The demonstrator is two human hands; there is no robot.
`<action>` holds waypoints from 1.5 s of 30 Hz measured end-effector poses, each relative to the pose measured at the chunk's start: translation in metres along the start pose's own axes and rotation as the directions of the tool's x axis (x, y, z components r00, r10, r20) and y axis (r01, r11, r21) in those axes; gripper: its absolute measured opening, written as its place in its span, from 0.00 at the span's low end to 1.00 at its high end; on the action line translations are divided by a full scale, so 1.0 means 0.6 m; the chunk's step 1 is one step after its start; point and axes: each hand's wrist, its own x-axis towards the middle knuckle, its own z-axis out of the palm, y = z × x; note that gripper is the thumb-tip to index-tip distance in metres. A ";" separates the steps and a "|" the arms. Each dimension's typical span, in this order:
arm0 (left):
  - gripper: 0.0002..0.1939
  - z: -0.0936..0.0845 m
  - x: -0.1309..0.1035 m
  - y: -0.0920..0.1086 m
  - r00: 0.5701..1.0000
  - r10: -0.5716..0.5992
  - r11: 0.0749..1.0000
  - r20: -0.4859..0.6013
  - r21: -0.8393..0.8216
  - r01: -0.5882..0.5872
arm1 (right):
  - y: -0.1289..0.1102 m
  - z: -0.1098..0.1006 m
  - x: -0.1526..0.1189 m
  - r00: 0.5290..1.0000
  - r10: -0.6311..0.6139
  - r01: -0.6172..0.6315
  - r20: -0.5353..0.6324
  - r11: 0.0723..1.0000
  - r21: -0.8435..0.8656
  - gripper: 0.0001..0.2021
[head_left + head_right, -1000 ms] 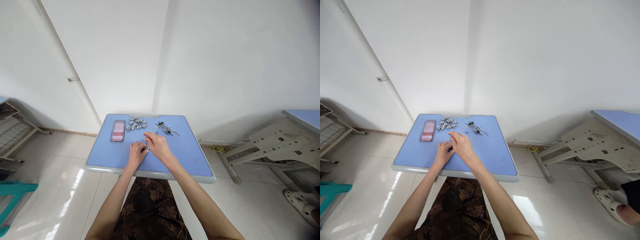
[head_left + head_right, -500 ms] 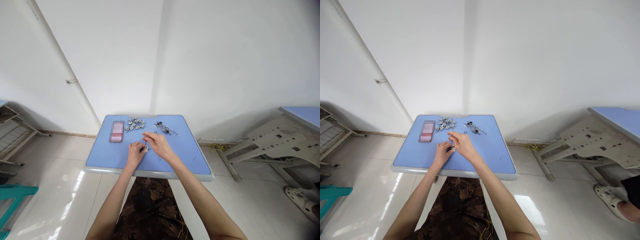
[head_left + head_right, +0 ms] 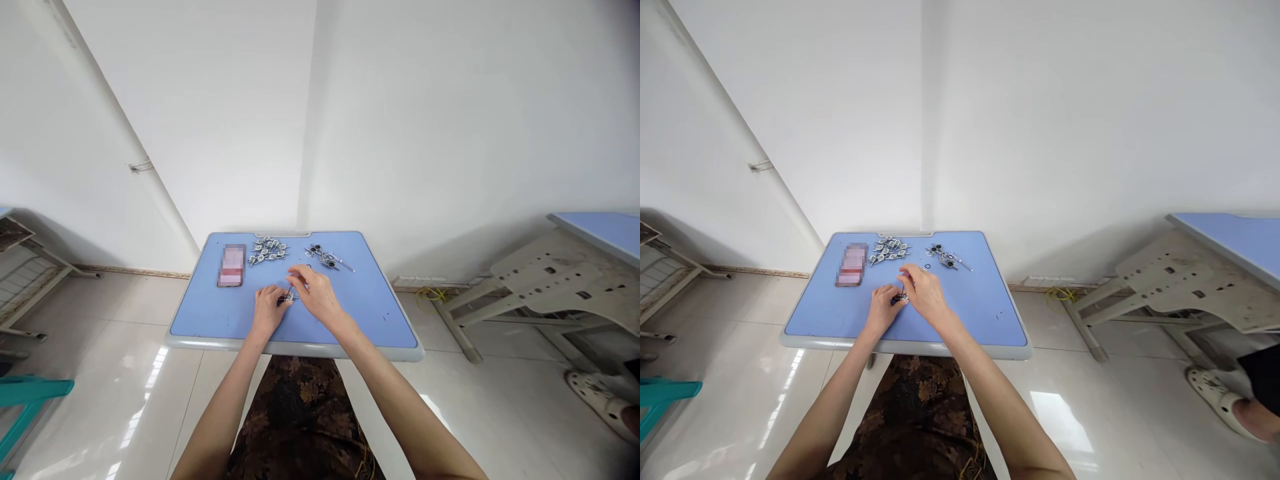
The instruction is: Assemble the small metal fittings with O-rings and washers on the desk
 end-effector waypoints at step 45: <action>0.09 -0.004 0.001 0.003 0.999 -0.021 0.998 0.025 -0.063 0.022 | 0.022 -0.014 0.002 0.996 0.038 -0.031 -0.079 0.995 0.093 0.09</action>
